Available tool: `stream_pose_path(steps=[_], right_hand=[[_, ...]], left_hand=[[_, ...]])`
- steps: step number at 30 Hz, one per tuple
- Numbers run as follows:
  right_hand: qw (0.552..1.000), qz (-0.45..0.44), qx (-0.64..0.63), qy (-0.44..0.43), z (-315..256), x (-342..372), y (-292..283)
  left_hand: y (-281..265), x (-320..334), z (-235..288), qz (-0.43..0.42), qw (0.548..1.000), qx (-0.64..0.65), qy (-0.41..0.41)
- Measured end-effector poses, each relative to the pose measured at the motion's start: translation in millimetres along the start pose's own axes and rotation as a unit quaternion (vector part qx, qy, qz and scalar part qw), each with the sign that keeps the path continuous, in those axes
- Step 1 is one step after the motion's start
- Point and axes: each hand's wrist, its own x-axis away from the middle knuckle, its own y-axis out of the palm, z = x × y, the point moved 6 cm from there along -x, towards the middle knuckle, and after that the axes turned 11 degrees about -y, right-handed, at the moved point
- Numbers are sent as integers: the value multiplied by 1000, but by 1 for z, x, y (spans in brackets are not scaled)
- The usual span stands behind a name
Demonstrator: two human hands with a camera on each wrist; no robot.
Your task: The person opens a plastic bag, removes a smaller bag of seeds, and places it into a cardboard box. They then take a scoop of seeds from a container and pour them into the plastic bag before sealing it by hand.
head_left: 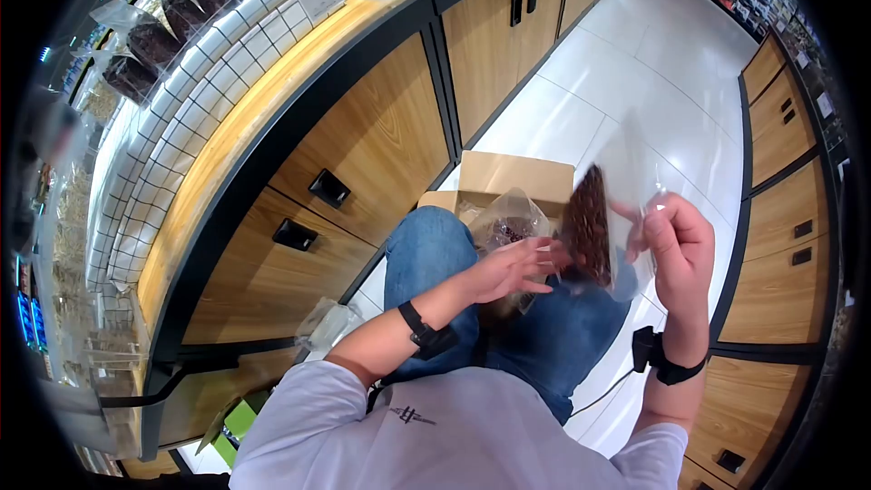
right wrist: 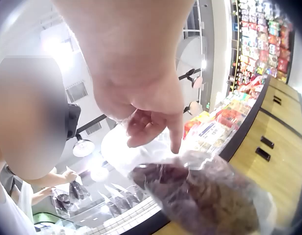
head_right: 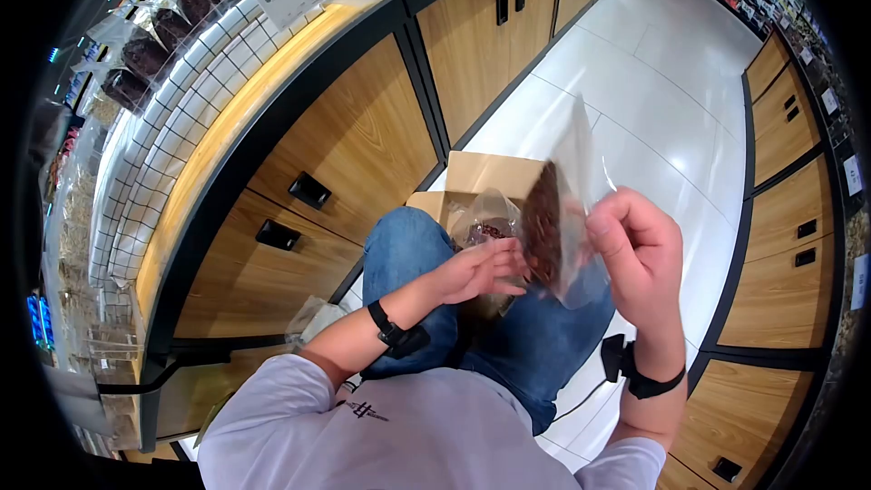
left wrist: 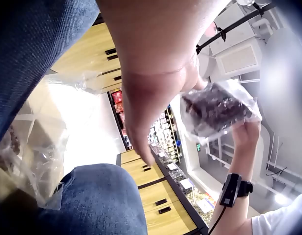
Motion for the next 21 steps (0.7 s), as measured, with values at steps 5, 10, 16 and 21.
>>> stream_pose_path(steps=[5,10,16,21], right_hand=[[973,70,-185,-123,-14,-20,34],[927,109,-323,-158,0,-14,42],[950,95,-292,-52,38,22,27],[856,30,-500,131,94,50,76]], left_hand=[[47,15,37,-296,949,91,62],[71,40,77,-137,976,121,119],[43,92,151,18,978,-73,194],[66,125,223,186,898,-387,97]])
